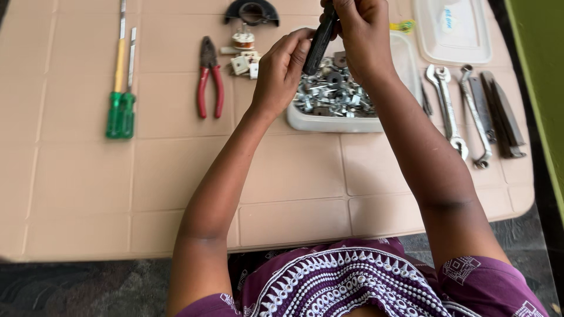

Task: The person opens a plastic container labeled 'Toolbox' and removes various tools and hardware one by one, placing them on the table. They handle pliers, screwdrivers, wrenches, electrical components, and small metal parts, arranging them in rows on the table surface.

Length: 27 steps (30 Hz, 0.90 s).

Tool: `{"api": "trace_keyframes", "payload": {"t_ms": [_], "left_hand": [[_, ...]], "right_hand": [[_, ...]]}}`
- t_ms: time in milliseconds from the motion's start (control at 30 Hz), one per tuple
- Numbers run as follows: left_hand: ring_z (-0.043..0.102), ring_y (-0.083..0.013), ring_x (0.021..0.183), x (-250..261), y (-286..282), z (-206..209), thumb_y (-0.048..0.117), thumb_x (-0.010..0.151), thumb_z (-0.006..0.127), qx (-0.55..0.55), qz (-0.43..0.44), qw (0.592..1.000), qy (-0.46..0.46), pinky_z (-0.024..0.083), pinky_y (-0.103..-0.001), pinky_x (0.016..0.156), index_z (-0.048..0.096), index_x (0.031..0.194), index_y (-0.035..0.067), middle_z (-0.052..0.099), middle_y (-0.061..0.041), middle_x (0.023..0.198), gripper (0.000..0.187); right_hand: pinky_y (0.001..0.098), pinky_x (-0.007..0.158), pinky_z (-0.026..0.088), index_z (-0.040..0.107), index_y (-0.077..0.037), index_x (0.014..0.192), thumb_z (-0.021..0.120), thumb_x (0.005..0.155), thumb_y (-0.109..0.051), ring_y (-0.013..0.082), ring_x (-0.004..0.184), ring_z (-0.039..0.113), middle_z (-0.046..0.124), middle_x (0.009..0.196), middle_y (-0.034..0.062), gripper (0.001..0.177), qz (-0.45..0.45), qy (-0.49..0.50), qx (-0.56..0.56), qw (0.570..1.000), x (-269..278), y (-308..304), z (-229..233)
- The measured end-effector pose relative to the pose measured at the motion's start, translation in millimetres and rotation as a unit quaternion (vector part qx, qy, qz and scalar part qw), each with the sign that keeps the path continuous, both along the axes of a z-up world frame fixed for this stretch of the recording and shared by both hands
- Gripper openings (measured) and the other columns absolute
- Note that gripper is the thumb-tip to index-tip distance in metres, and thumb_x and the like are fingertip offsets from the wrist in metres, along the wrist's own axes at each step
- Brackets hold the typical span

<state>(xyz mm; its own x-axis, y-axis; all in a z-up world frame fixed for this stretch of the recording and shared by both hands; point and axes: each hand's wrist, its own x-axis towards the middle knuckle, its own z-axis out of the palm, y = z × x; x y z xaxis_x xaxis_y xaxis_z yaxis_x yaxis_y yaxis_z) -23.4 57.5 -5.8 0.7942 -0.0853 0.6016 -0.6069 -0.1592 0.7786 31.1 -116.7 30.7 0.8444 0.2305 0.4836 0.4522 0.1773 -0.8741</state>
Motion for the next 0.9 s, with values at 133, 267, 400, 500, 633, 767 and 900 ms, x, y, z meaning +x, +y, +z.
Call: {"api": "trace_keyframes", "payload": {"t_ms": [133,267,400,500,633,767,900], "left_hand": [[0.069,-0.0107,0.092,-38.1,75.6,2.5,0.033,0.11,0.058,-0.072,-0.046,0.991,0.102,0.063,-0.028,0.077,0.054,0.145,0.005,0.071,-0.006,0.109,0.044],[0.069,-0.0176,0.095,-88.5,151.4,-8.4,0.019,0.106,0.068,0.088,0.166,0.979,0.077,0.061,-0.029,0.071,0.059,0.142,0.003,0.065,-0.01,0.115,0.04],[0.065,-0.027,0.101,-124.0,197.1,-33.8,0.011,0.103,0.07,0.178,0.322,0.925,0.093,0.058,-0.037,0.082,0.06,0.142,0.004,0.057,-0.014,0.116,0.041],[0.059,-0.033,0.112,-139.4,222.9,-50.2,0.013,0.099,0.072,0.249,0.373,0.887,0.113,0.053,-0.045,0.095,0.06,0.141,0.003,0.056,-0.015,0.121,0.045],[0.051,-0.033,0.115,-151.6,251.5,-60.3,0.028,0.089,0.082,0.249,0.382,0.882,0.12,0.041,-0.052,0.101,0.058,0.143,0.004,0.057,-0.014,0.125,0.064],[0.051,-0.0271,0.131,-159.0,273.2,-59.0,0.019,0.104,0.071,0.243,0.427,0.858,0.147,0.035,-0.05,0.114,0.063,0.145,0.014,0.059,-0.006,0.135,0.042],[0.047,-0.0298,0.134,-162.8,278.7,-55.0,0.019,0.095,0.076,0.251,0.412,0.851,0.206,0.032,-0.051,0.114,0.06,0.144,0.011,0.055,-0.008,0.139,0.052]], "right_hand": [[0.0294,0.077,0.055,0.066,-0.001,0.111,0.059,0.116,-0.025,0.012,0.091,0.066,0.069,0.103,0.0038,0.025,0.075,0.048,0.052,0.995,-11.4,78.2,-7.2],[0.0253,0.079,0.054,0.064,-0.002,0.123,0.059,0.114,-0.025,0.0097,0.094,0.062,0.066,0.106,0.0025,0.025,0.118,0.12,0.019,0.986,-29.7,167.3,-32.9],[0.0275,0.08,0.059,0.045,-0.005,0.141,0.073,0.095,-0.012,0.0145,0.1,0.069,0.059,0.109,0.0059,0.054,0.145,0.186,-0.066,0.97,-57.3,250.4,-75.6],[0.0302,0.091,0.062,0.046,0.0,0.144,0.074,0.095,-0.008,0.0203,0.104,0.07,0.057,0.113,0.0109,0.057,0.187,0.263,-0.049,0.945,-65.0,290.8,-100.8],[0.0298,0.089,0.063,0.052,0.004,0.134,0.073,0.094,-0.01,0.019,0.102,0.068,0.06,0.11,0.0097,0.048,0.169,0.289,-0.108,0.936,-55.1,317.5,-118.2],[0.0292,0.084,0.061,0.057,0.005,0.126,0.073,0.094,-0.011,0.0177,0.096,0.068,0.062,0.106,0.0081,0.039,0.146,0.273,-0.208,0.928,-40.9,323.6,-122.5],[0.0253,0.079,0.065,0.057,0.006,0.125,0.074,0.094,-0.014,0.0158,0.093,0.073,0.066,0.103,0.0087,0.04,0.146,0.256,-0.249,0.922,-38.1,330.7,-116.4]]}}
